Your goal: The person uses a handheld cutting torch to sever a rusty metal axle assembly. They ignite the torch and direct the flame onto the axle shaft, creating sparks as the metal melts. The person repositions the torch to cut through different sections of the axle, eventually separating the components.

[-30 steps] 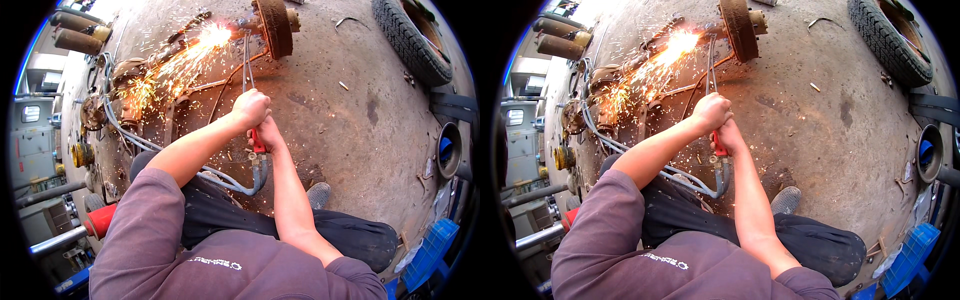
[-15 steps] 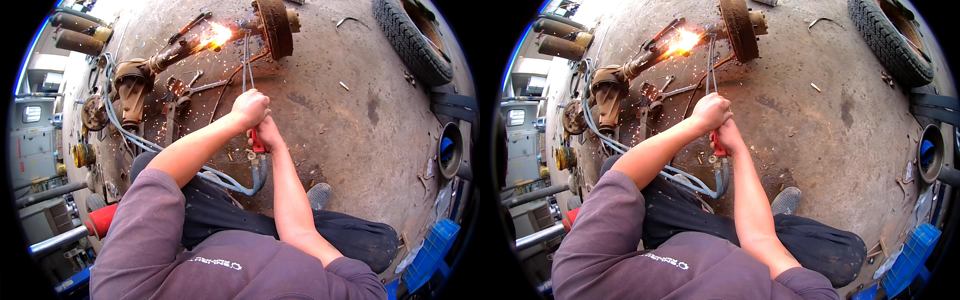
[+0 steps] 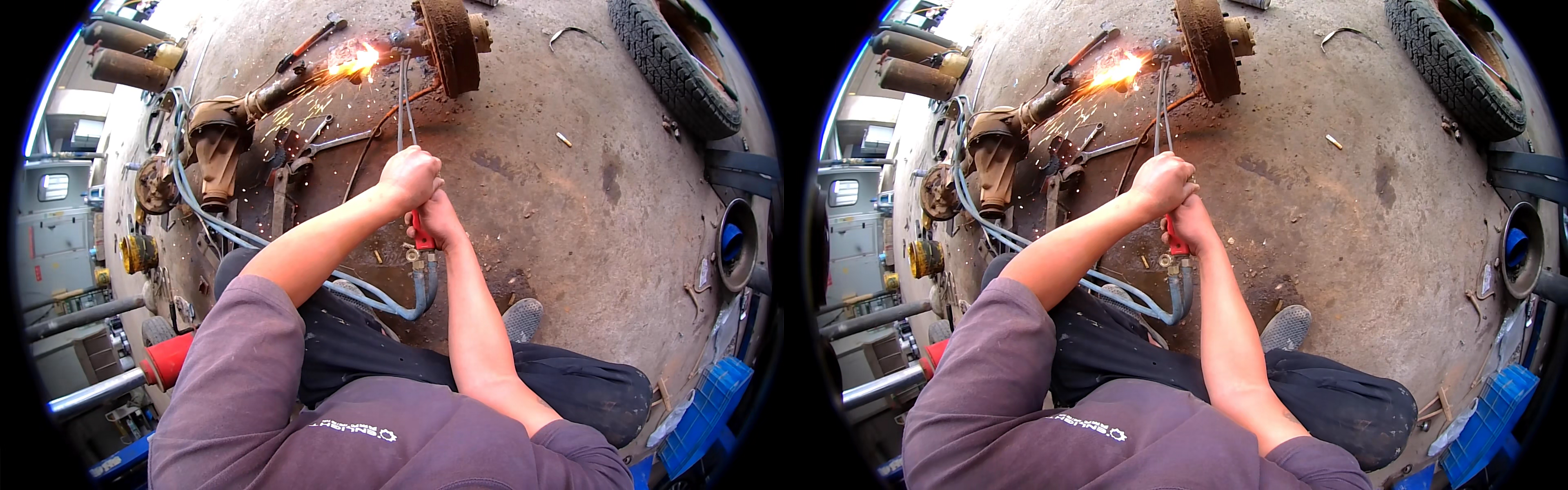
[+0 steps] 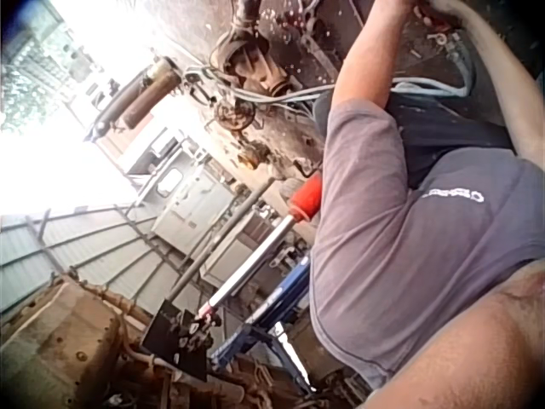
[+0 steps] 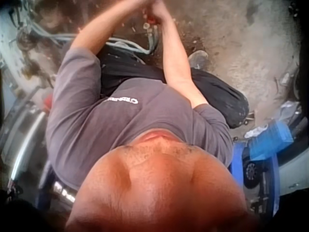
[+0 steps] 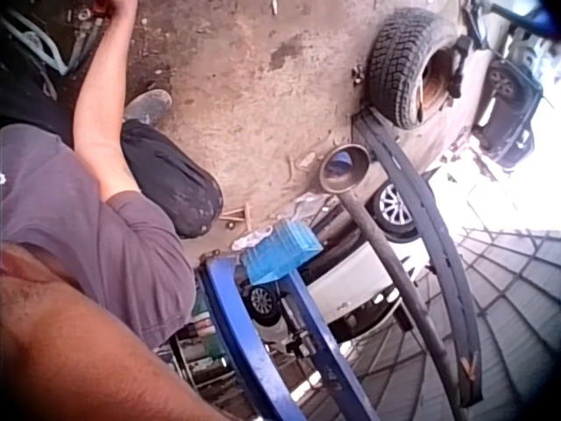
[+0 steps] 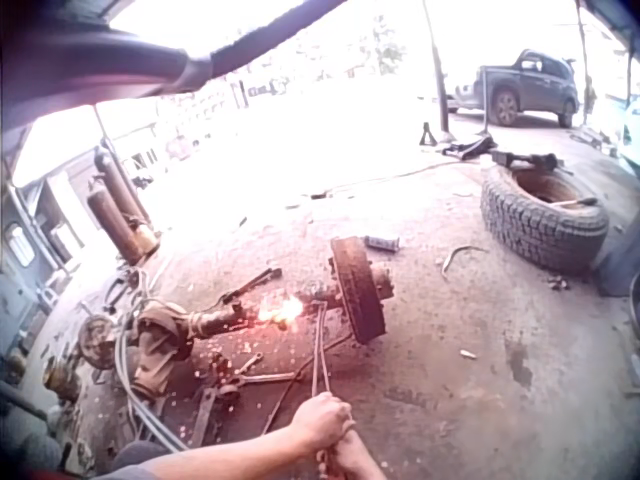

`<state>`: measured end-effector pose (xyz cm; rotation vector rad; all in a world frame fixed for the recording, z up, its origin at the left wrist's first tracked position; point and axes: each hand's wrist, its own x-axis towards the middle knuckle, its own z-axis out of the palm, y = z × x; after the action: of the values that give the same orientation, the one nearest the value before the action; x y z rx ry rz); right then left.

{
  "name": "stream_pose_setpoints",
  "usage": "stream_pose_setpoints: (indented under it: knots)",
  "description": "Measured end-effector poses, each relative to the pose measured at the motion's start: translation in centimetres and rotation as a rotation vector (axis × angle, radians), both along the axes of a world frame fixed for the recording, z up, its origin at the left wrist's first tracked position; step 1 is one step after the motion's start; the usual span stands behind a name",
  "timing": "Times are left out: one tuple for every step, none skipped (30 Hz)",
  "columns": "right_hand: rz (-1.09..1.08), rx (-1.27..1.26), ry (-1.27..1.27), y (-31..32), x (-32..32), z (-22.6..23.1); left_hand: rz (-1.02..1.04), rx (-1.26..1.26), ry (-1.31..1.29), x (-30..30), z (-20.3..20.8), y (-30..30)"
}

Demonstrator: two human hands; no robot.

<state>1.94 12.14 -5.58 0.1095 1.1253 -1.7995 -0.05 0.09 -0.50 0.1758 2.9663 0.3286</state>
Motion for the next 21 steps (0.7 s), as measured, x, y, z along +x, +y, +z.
stream_pose_setpoints:
  knots:
    - [-0.003,0.001,-0.003,0.00,-0.01,-0.01,-0.001,-0.002,0.000,-0.03,-0.04,0.00]
    - [-0.005,0.002,-0.007,0.00,-0.01,-0.02,-0.003,0.000,0.001,-0.05,-0.09,0.00]
    - [-0.008,0.003,-0.010,0.00,-0.01,-0.04,-0.005,0.001,0.001,-0.07,-0.14,0.01]
    - [-0.012,0.009,-0.012,-0.07,0.05,0.08,-0.006,0.001,0.000,-0.05,-0.06,-0.03]
    - [-0.015,0.015,-0.014,-0.14,0.13,0.20,-0.002,0.002,-0.003,0.01,0.02,-0.02]
    - [-0.019,0.021,-0.016,-0.19,0.18,0.31,0.001,0.003,-0.007,0.11,0.09,0.00]
    - [-0.015,0.028,-0.009,-0.19,0.22,0.33,0.004,0.005,-0.010,0.17,0.13,0.02]
    - [-0.011,0.035,-0.003,-0.20,0.24,0.35,-0.002,0.002,-0.003,0.18,0.14,-0.02]
    - [-0.007,0.041,0.004,-0.21,0.26,0.37,-0.006,-0.001,0.004,0.17,0.16,-0.08]
    - [-0.006,0.042,-0.003,-0.11,0.21,0.39,-0.013,0.000,0.010,0.13,0.09,-0.05]
    - [-0.004,0.044,-0.010,0.00,0.12,0.41,-0.015,-0.001,0.007,0.10,0.02,-0.02]
    - [-0.004,0.045,-0.018,0.06,0.06,0.41,-0.016,-0.002,0.005,0.06,-0.05,0.02]
    - [-0.003,0.043,-0.014,0.04,0.07,0.39,-0.015,-0.004,0.002,0.07,-0.07,0.01]
    - [-0.003,0.041,-0.011,0.00,0.08,0.37,-0.018,-0.003,0.002,0.07,-0.13,-0.04]
    - [-0.003,0.039,-0.008,-0.03,0.10,0.33,-0.021,-0.001,0.002,0.05,-0.21,-0.10]
    - [-0.012,0.036,0.004,-0.11,0.15,0.29,-0.024,0.000,0.002,0.03,-0.12,-0.08]
    - [-0.021,0.033,0.016,-0.23,0.23,0.24,-0.018,-0.005,-0.006,0.05,-0.05,-0.04]
    - [-0.029,0.029,0.028,-0.30,0.28,0.18,-0.011,-0.010,-0.014,0.07,0.02,0.02]
    - [-0.024,0.042,0.032,-0.29,0.22,0.32,-0.004,-0.014,-0.020,0.06,0.10,0.06]
    - [-0.018,0.055,0.036,-0.26,0.14,0.47,-0.001,-0.012,-0.017,0.04,0.09,0.05]
    - [-0.011,0.067,0.040,-0.26,0.07,0.61,0.002,-0.010,-0.013,0.01,0.12,0.01]
